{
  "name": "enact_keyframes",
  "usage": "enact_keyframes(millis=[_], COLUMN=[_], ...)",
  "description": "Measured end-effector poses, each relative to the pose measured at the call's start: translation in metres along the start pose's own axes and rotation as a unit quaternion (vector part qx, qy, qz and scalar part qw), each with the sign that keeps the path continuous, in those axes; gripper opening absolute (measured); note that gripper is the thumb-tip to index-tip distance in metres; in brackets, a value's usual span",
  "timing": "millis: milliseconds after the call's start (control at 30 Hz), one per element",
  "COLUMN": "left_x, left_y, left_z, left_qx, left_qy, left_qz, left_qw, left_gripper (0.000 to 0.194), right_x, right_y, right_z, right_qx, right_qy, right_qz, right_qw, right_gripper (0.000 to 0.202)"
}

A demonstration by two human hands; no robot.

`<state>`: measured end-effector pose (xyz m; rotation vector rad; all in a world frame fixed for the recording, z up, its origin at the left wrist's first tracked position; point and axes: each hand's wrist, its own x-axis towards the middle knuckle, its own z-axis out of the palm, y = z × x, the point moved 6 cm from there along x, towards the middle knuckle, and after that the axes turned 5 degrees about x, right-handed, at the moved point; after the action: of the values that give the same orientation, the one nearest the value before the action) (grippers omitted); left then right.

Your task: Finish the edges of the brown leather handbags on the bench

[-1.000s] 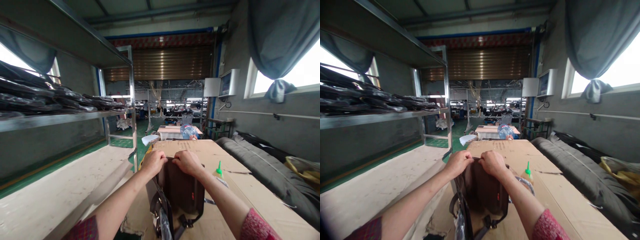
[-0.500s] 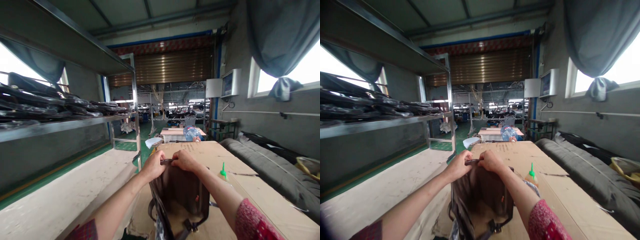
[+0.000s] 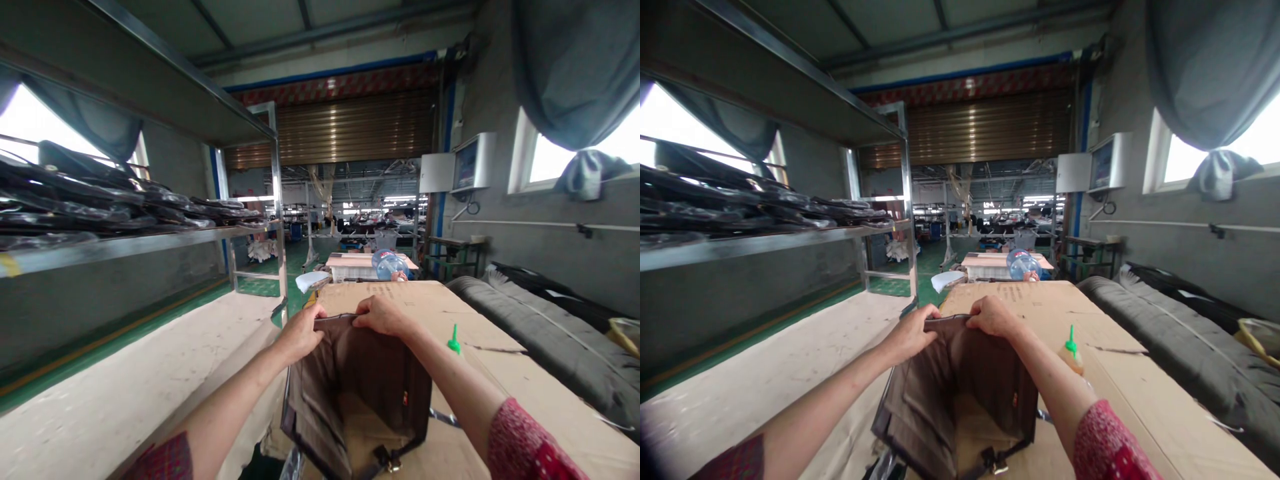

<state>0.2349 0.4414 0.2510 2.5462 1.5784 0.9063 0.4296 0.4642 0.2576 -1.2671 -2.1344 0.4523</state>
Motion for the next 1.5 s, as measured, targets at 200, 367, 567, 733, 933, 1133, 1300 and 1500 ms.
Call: enact_keyframes(millis=[200,367,567,733,933,1133,1300,1500], left_x=[0.001,0.001,0.003,0.008,0.008,0.004,0.001,0.0], left_y=[-0.004,-0.005,-0.015,-0.033,-0.031,-0.033,-0.025,-0.02], left_z=[0.002,0.0,0.001,0.014,0.015,0.012,0.007,0.004], left_qx=[-0.036,-0.055,-0.071,-0.157,-0.202,-0.2,-0.204,-0.167], left_qy=[-0.01,-0.003,0.032,0.045,0.026,0.026,0.02,0.009], left_qz=[-0.059,-0.041,-0.08,-0.134,-0.127,-0.146,-0.148,-0.123], left_qw=[0.998,0.998,0.994,0.977,0.971,0.968,0.967,0.978], left_gripper=[0.021,0.012,0.006,0.014,0.014,0.012,0.012,0.021], right_x=[0.001,0.009,0.021,0.02,0.016,0.014,0.011,0.012], right_y=[0.001,-0.007,-0.007,-0.005,-0.004,-0.01,-0.025,-0.039], right_z=[0.002,0.009,0.018,0.014,0.011,0.012,0.018,0.023], right_qx=[0.049,0.051,0.029,-0.058,-0.074,-0.058,0.031,-0.028], right_qy=[-0.015,-0.034,-0.018,0.032,0.037,0.025,-0.036,-0.022], right_qz=[-0.024,-0.045,-0.047,-0.03,-0.015,-0.031,-0.097,-0.113], right_qw=[0.998,0.997,0.998,0.997,0.996,0.997,0.994,0.993], right_gripper=[0.02,0.018,0.013,0.012,0.013,0.01,0.016,0.011])
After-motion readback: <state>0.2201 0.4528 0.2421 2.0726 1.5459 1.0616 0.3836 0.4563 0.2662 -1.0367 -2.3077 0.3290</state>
